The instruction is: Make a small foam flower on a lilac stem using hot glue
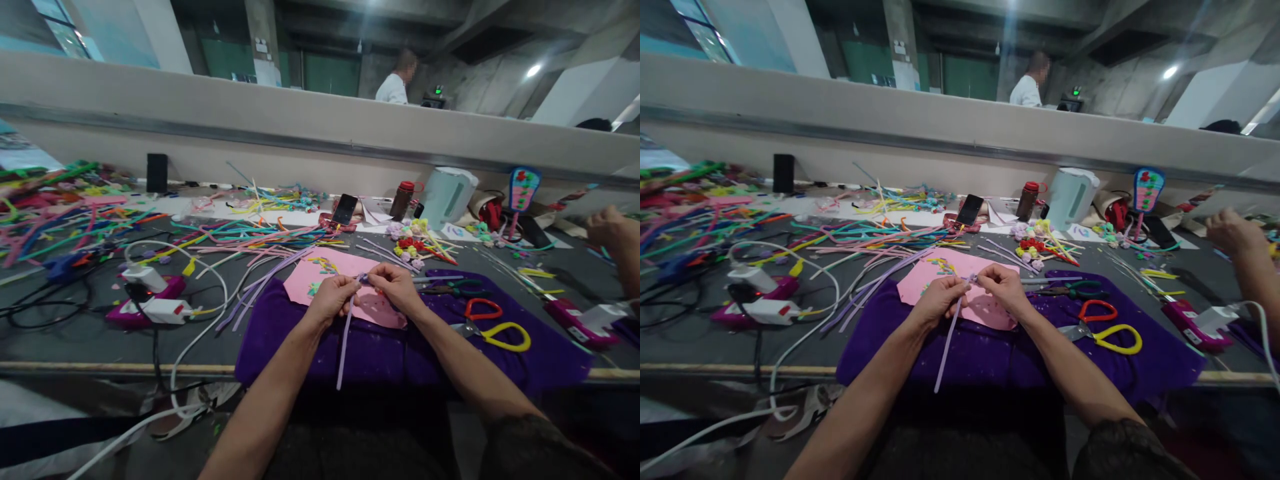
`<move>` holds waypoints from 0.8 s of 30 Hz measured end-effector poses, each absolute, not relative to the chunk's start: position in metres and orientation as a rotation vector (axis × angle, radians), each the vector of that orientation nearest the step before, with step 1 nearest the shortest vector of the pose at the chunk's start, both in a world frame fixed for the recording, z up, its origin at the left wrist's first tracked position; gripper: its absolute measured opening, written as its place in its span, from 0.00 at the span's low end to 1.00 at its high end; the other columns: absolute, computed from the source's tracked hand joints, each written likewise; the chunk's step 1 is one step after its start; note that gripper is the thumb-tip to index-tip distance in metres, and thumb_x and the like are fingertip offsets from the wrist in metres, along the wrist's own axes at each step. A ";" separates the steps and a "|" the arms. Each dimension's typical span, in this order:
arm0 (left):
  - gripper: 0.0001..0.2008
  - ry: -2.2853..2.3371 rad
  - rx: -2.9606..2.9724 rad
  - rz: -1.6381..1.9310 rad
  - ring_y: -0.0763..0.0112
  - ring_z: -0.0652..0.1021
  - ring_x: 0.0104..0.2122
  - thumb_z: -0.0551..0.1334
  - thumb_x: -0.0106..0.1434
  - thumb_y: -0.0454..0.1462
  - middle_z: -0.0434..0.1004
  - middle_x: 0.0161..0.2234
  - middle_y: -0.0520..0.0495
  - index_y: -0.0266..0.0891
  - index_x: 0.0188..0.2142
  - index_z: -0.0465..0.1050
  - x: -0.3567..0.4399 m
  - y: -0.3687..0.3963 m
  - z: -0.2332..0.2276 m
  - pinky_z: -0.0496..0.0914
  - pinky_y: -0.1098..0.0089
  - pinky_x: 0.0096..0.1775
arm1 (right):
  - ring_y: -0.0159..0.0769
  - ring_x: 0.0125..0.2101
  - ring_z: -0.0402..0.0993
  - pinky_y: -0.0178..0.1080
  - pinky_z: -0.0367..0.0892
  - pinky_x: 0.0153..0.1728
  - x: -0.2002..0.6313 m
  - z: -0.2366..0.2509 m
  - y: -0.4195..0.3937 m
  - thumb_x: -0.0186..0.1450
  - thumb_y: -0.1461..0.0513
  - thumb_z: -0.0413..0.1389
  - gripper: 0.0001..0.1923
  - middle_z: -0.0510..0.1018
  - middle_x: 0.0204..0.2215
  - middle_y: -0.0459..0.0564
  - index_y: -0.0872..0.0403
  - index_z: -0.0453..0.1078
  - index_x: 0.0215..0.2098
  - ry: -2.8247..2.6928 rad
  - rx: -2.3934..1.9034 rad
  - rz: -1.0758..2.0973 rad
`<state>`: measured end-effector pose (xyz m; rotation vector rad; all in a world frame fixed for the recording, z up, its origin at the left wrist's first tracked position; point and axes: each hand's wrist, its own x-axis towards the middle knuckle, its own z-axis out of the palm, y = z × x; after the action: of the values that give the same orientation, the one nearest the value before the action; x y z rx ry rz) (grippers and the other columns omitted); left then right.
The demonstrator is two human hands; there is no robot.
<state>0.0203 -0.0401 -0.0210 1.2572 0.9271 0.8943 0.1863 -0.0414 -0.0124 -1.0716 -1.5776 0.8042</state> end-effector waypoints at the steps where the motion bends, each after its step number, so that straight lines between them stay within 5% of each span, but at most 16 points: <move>1: 0.14 0.933 1.265 0.893 0.84 0.63 0.09 0.61 0.52 0.45 0.70 0.17 0.52 0.35 0.25 0.64 0.020 -0.040 -0.021 0.53 0.81 0.11 | 0.25 0.17 0.60 0.29 0.56 0.18 0.186 -0.013 -0.041 0.54 0.59 0.57 0.07 0.68 0.17 0.42 0.57 0.68 0.24 -1.569 -1.070 0.809; 24: 0.11 0.977 1.368 0.909 0.83 0.62 0.11 0.60 0.52 0.43 0.66 0.14 0.54 0.35 0.25 0.65 0.022 -0.040 -0.025 0.54 0.80 0.15 | 0.24 0.16 0.55 0.29 0.51 0.17 0.190 -0.015 -0.039 0.54 0.59 0.56 0.09 0.65 0.15 0.40 0.57 0.67 0.24 -1.598 -1.140 0.849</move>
<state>0.0220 -0.0399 -0.0249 1.3680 0.9772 0.9089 0.1897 -0.0386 -0.0155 -1.1404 -1.5983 0.8494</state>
